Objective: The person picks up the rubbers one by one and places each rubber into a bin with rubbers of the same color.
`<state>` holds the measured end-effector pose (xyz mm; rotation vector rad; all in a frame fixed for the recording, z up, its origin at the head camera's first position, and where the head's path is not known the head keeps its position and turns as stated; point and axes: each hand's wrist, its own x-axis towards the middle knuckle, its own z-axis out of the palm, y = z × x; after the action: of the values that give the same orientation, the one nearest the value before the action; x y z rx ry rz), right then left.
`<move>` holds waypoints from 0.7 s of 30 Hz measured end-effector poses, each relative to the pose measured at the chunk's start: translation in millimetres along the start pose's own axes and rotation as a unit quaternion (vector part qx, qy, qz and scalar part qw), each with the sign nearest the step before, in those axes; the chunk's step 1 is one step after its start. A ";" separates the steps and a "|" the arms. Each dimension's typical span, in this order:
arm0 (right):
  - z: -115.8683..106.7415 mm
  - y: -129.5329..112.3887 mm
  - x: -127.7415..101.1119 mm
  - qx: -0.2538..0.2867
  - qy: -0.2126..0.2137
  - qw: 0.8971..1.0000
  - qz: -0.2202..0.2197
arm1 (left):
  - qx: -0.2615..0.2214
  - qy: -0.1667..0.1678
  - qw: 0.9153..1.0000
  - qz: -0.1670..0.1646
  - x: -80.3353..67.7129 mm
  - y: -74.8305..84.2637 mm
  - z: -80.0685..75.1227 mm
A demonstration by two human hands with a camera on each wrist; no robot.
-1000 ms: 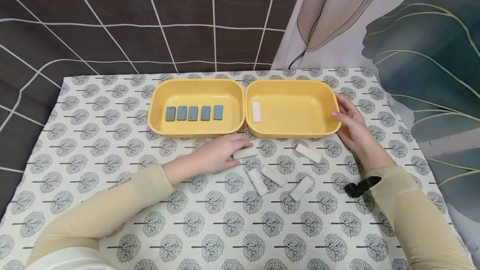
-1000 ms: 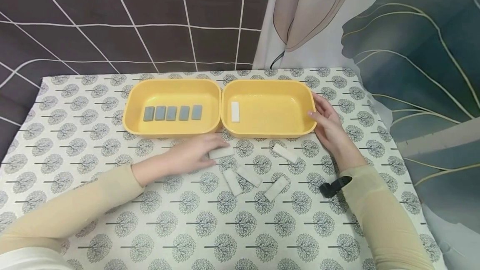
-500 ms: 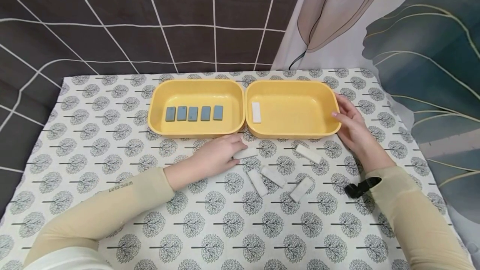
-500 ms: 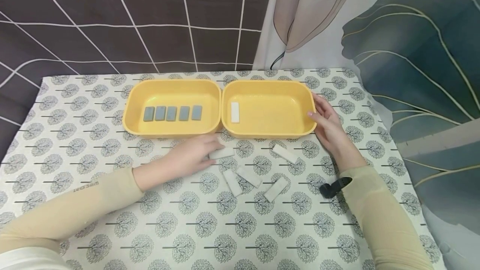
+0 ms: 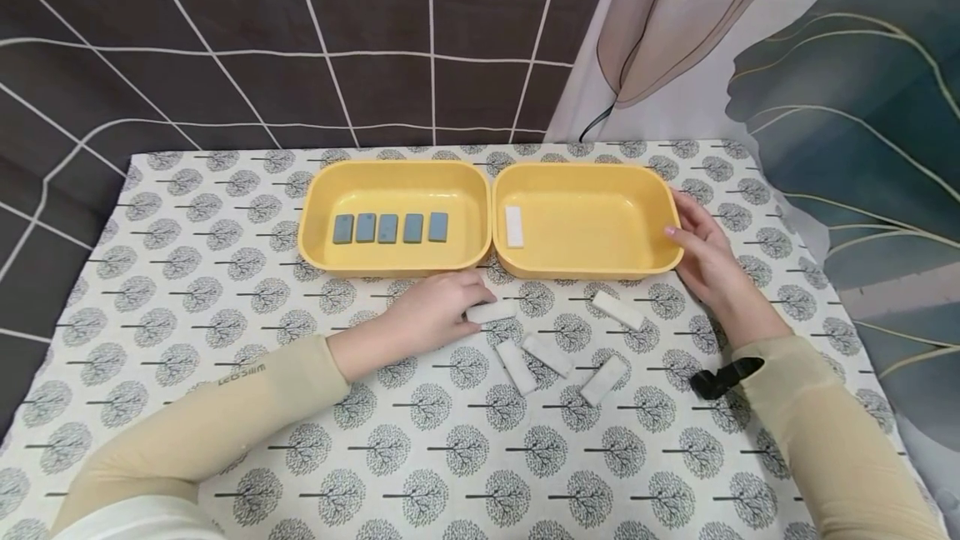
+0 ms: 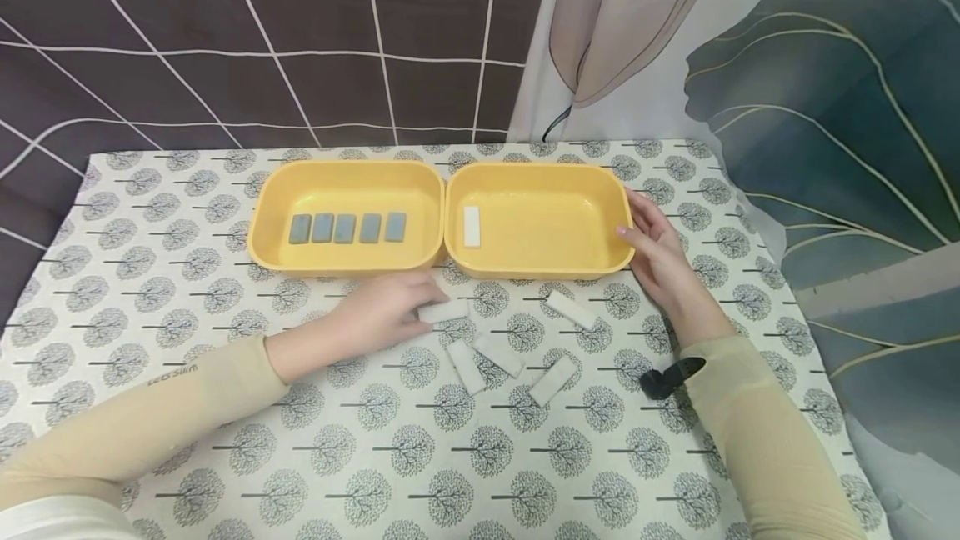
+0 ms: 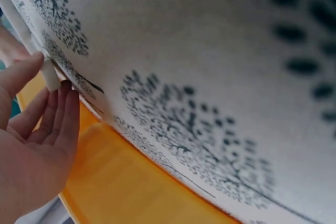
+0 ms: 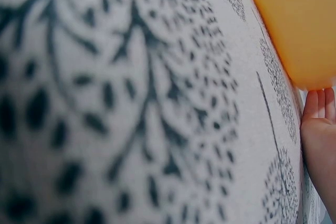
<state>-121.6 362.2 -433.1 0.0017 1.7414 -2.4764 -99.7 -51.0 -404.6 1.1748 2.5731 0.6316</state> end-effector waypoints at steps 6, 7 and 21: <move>-0.3 0.3 0.3 0.004 -0.001 1.000 0.000 | -0.039 -0.001 0.999 -0.015 0.6 -2.5 1.2; -0.4 0.5 0.3 0.006 -0.002 1.000 0.000 | -0.050 -0.002 0.999 -0.021 0.9 -3.0 1.4; 1.0 0.5 -0.3 0.020 0.001 1.000 0.001 | -0.105 -0.016 0.993 -0.051 -0.7 -3.5 -2.0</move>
<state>-121.2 361.1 -433.2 0.0092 1.6907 -2.5109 -102.3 -54.2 -404.5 0.9710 2.4510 0.8302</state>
